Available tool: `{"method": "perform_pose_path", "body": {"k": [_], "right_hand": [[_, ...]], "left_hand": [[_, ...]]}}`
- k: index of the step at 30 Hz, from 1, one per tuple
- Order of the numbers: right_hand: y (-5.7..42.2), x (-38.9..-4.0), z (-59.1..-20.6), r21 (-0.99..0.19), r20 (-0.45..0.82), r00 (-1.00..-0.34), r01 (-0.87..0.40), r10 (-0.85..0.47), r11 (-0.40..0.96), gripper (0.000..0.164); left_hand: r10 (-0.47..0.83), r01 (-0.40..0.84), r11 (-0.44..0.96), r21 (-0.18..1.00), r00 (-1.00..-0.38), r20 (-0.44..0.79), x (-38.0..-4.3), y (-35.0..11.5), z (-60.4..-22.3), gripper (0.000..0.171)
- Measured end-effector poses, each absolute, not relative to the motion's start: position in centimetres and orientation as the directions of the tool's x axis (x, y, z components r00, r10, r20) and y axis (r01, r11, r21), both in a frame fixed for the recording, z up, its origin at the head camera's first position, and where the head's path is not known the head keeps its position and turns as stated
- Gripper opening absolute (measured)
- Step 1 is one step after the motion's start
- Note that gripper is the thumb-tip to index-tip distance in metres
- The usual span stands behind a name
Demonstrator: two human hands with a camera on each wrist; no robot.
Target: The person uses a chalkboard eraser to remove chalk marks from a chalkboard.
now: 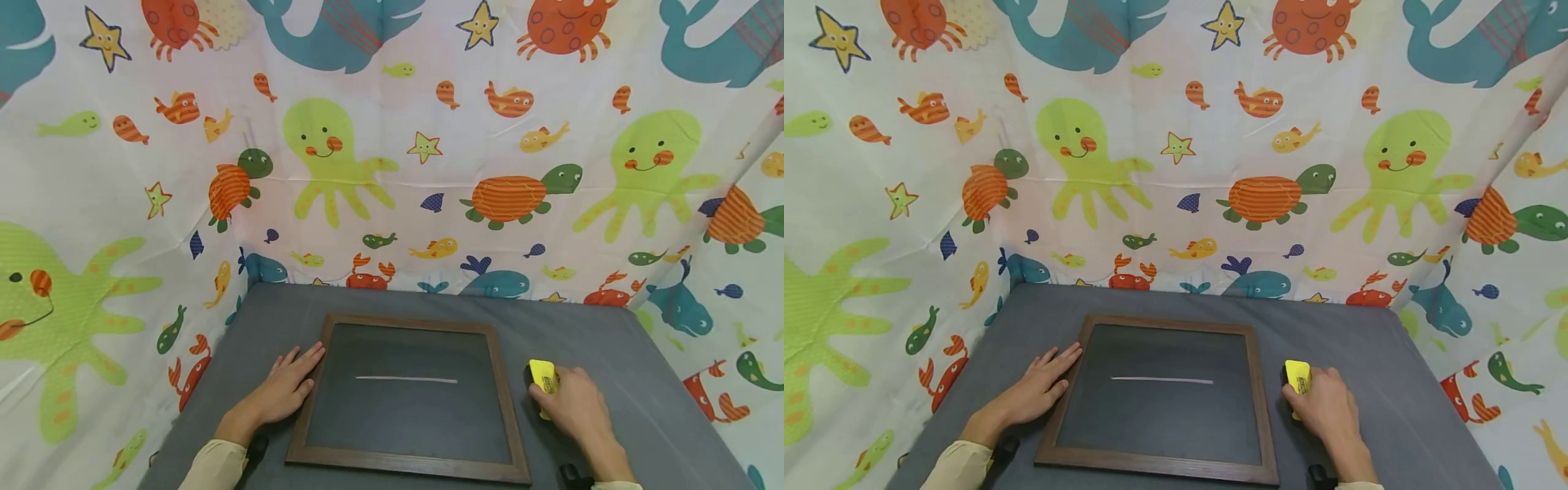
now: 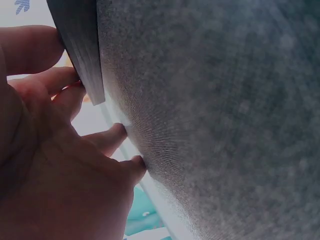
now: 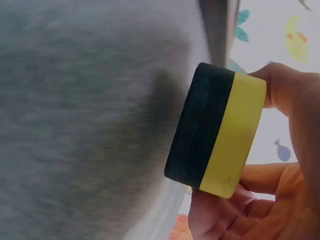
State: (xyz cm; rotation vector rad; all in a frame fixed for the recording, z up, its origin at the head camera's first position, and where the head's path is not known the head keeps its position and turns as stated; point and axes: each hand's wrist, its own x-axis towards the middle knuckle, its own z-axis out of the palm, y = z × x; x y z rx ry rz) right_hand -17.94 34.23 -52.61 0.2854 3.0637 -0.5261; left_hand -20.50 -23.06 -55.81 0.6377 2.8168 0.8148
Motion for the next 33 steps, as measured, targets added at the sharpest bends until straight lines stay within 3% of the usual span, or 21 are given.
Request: {"method": "perform_pose_path", "body": {"k": [18, 33], "right_hand": [[28.0, -18.8, -49.4, -0.355, 0.042, -0.994, 0.078, 0.100, 0.932, 0.065], [22.8, -19.8, -50.0, -0.349, -0.020, -0.998, 0.060, 0.057, 0.935, 0.063]], "left_hand": [[0.434, 0.354, 0.758, 0.548, -0.900, -0.020, -20.6, -23.3, -56.0, 0.066], [0.439, 0.349, 0.749, 0.564, -0.898, -0.027, -20.9, -23.3, -56.1, 0.066]]}}
